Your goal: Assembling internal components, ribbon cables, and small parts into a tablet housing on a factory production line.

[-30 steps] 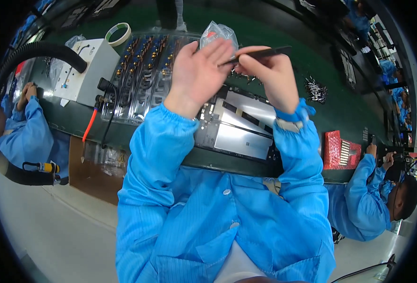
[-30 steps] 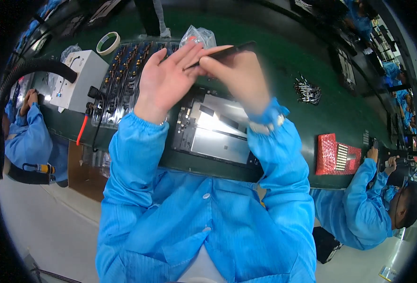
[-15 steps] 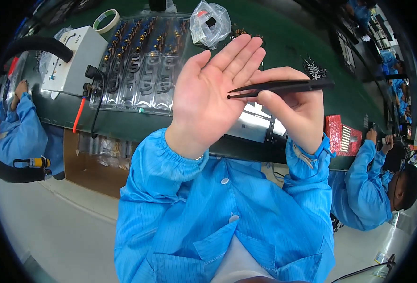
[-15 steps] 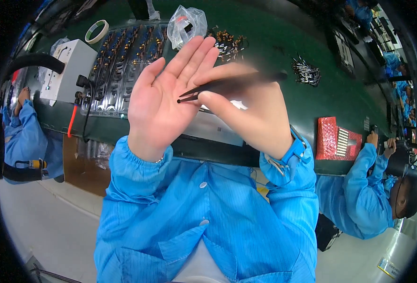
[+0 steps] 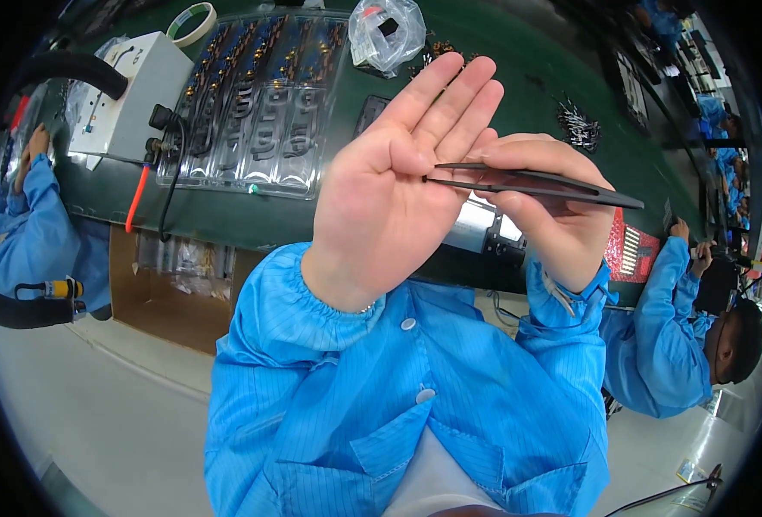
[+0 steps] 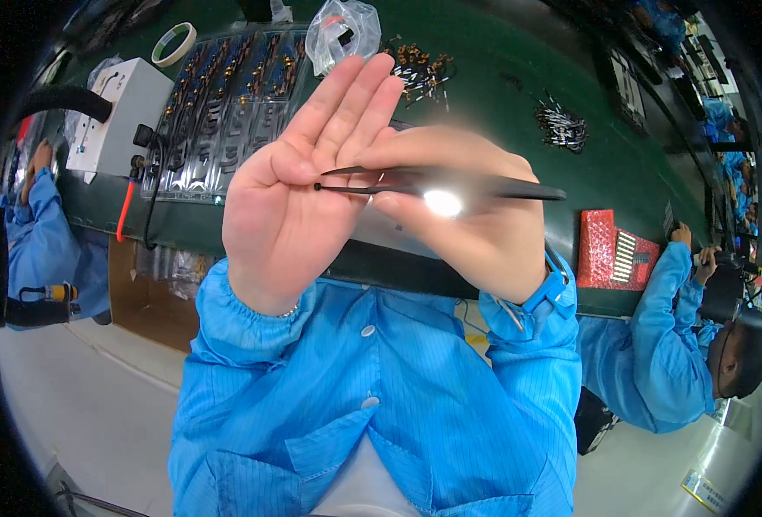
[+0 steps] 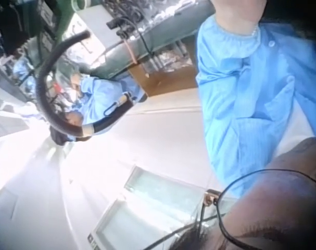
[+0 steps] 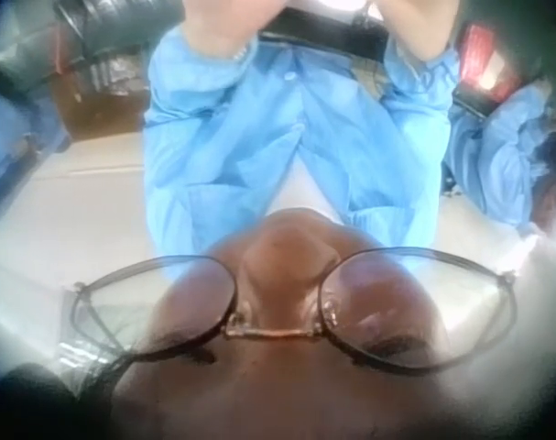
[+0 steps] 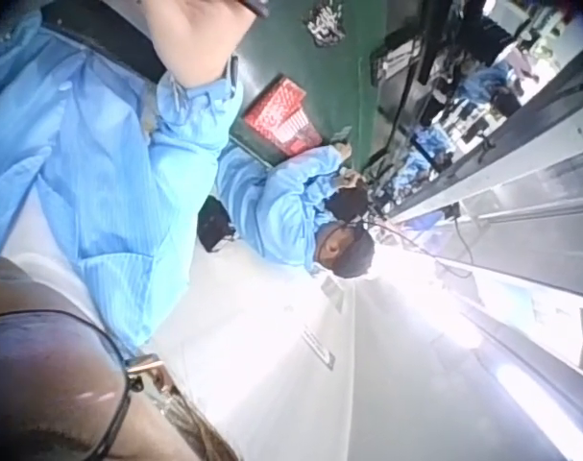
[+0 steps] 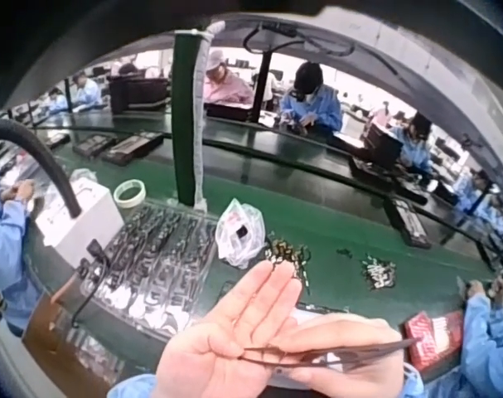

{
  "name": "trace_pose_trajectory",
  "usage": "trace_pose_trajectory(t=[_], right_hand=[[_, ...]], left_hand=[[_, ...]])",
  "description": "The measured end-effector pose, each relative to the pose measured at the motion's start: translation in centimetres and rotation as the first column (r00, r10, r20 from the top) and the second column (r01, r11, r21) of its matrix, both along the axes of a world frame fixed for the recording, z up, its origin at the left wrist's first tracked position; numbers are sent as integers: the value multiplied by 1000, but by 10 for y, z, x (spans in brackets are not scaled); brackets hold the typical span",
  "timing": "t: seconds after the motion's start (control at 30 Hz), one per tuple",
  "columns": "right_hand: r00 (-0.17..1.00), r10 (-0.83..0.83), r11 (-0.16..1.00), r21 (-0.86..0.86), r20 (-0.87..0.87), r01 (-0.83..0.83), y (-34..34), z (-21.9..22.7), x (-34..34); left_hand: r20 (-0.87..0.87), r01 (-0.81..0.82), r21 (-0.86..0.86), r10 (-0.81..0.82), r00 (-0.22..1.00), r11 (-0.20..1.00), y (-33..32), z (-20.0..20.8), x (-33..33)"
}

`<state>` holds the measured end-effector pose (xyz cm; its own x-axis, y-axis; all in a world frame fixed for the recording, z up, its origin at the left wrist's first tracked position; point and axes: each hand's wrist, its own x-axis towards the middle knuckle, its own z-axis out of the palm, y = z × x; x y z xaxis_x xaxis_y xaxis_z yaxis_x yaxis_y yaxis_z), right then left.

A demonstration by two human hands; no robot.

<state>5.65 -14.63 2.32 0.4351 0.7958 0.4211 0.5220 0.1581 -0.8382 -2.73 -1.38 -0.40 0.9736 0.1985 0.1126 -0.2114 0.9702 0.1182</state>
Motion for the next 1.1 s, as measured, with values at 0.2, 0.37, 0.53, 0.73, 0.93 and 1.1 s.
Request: trace_pose_trajectory(t=[0.2, 0.37, 0.53, 0.73, 0.93, 1.1], right_hand=[[985, -46, 995, 75, -169, 59, -4, 1, -5], [989, -17, 999, 35, 144, 12, -5, 3, -6], [977, -24, 999, -32, 210, 32, -3, 4, -9], [974, 7, 999, -40, 227, 2, 10, 5, -19], [992, 85, 995, 43, 95, -89, 48, -12, -54], [959, 256, 958, 166, -124, -235, 136, -58, -121]], left_hand=[[89, 104, -195, -88, 992, 975, 3, 1, -3], [76, 88, -172, -76, 994, 981, 2, 1, -4], [44, 75, -134, -70, 997, 988, 2, 0, -5], [26, 38, -67, -36, 999, 997, 10, 0, -15], [-49, -98, -116, 92, 995, 988, 41, -16, -59], [71, -495, -248, 526, 848, 833, 107, -89, -140]])
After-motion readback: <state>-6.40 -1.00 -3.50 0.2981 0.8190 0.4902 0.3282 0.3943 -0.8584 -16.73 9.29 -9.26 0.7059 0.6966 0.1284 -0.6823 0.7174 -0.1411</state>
